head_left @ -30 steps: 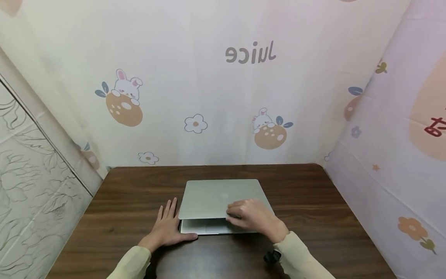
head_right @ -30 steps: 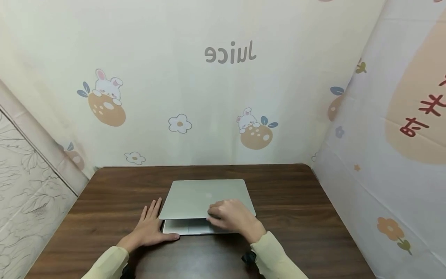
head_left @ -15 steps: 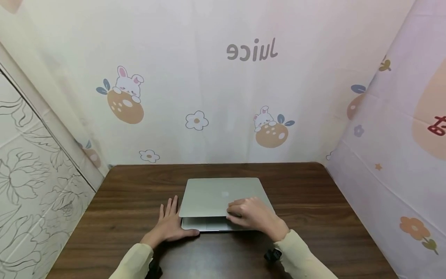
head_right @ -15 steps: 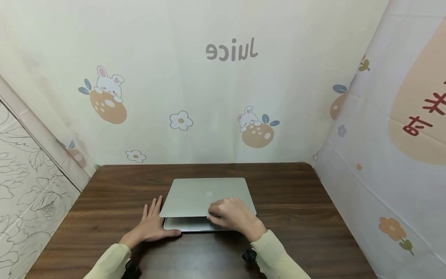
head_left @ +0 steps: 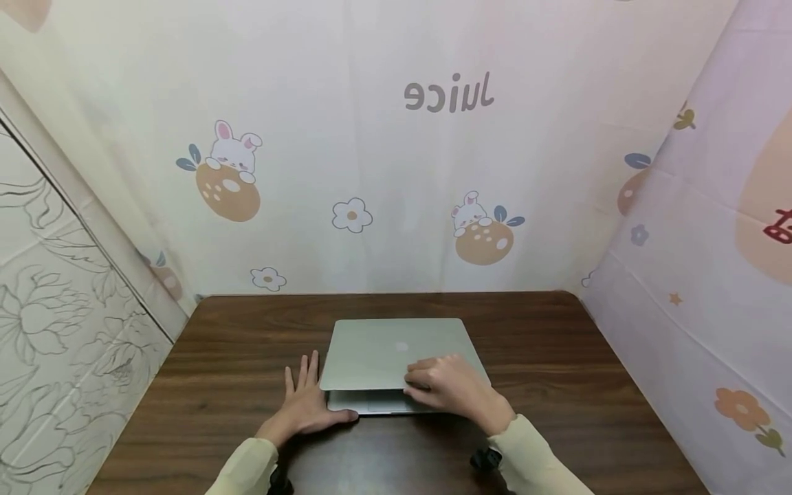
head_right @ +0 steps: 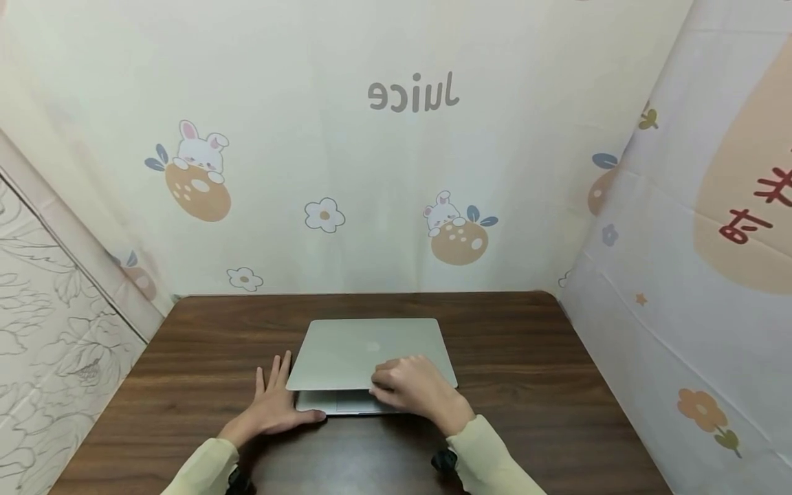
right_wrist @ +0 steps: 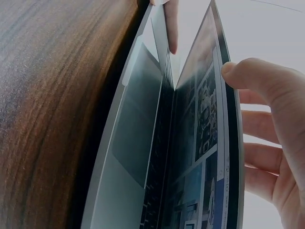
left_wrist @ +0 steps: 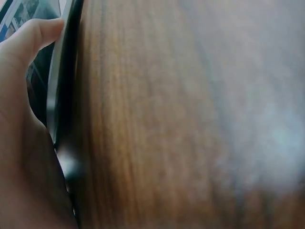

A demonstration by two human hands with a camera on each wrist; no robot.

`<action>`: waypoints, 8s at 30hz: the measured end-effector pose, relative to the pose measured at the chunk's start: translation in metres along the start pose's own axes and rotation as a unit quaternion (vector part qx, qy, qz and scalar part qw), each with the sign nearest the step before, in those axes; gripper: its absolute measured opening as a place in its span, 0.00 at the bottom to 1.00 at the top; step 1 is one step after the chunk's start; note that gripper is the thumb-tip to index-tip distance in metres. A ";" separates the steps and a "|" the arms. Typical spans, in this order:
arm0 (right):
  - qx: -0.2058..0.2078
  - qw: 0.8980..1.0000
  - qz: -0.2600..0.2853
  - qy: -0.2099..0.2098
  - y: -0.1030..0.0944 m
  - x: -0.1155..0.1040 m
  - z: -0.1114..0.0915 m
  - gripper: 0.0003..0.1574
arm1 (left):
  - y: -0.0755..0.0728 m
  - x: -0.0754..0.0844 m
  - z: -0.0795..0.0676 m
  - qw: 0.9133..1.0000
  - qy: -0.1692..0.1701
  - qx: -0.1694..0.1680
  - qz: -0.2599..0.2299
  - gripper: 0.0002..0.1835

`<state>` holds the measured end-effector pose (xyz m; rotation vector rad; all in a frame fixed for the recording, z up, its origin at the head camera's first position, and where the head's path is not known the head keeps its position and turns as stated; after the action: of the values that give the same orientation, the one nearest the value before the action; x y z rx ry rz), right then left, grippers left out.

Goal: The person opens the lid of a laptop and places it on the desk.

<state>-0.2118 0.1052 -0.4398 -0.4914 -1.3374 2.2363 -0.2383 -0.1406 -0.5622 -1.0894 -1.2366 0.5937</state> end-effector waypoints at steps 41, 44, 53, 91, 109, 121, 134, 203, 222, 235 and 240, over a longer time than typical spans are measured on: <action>0.048 0.999 0.003 -0.024 -0.007 0.004 0.003 0.07 | 0.011 -0.007 0.008 0.999 -0.024 -0.021 -0.024 0.74; 0.047 0.999 0.006 -0.022 -0.009 0.006 0.005 0.07 | 0.011 -0.007 0.009 0.999 -0.026 -0.024 -0.019 0.75; 0.051 0.998 0.026 -0.017 -0.017 0.010 0.013 0.04 | 0.017 -0.012 0.010 0.999 -0.036 -0.024 -0.013 0.77; 0.059 0.997 0.046 0.027 -0.028 0.030 0.030 0.04 | 0.011 -0.003 0.005 0.999 -0.034 -0.024 -0.004 0.77; 0.050 0.996 0.054 0.041 -0.034 0.042 0.042 0.04 | 0.016 -0.009 0.010 0.999 -0.042 -0.026 0.006 0.78; 0.051 0.997 0.035 0.039 -0.038 0.047 0.048 0.03 | 0.018 -0.011 0.011 0.999 -0.043 -0.031 0.009 0.79; 0.044 0.997 0.036 0.043 -0.040 0.055 0.054 0.05 | 0.020 -0.014 0.011 0.999 -0.041 -0.025 0.016 0.79; -0.020 0.964 0.192 0.184 -0.043 0.114 0.098 0.08 | 0.017 -0.011 0.010 0.999 -0.043 -0.019 0.001 0.79; -0.051 0.952 0.206 0.221 -0.044 0.125 0.108 0.08 | 0.020 -0.015 0.011 0.999 -0.041 -0.016 0.005 0.79; -0.065 0.949 0.212 0.226 -0.044 0.131 0.115 0.08 | 0.014 -0.006 0.009 0.999 -0.039 -0.024 -0.004 0.78; -0.067 0.947 0.218 0.224 -0.044 0.133 0.118 0.08 | 0.012 -0.005 0.008 0.999 -0.036 -0.021 -0.009 0.78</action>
<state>-0.3738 0.1145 -0.3543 -1.3711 -1.2204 2.1707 -0.2448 -0.1371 -0.5753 -1.0982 -1.3259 0.6004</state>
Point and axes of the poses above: each hand's wrist, its own z-axis towards the middle knuckle, its own y-axis out of the palm, x = y × z, the point moved 7 cm from there along z, towards the middle knuckle, and after that the axes turned 6 degrees about y, right-handed, at the moved point
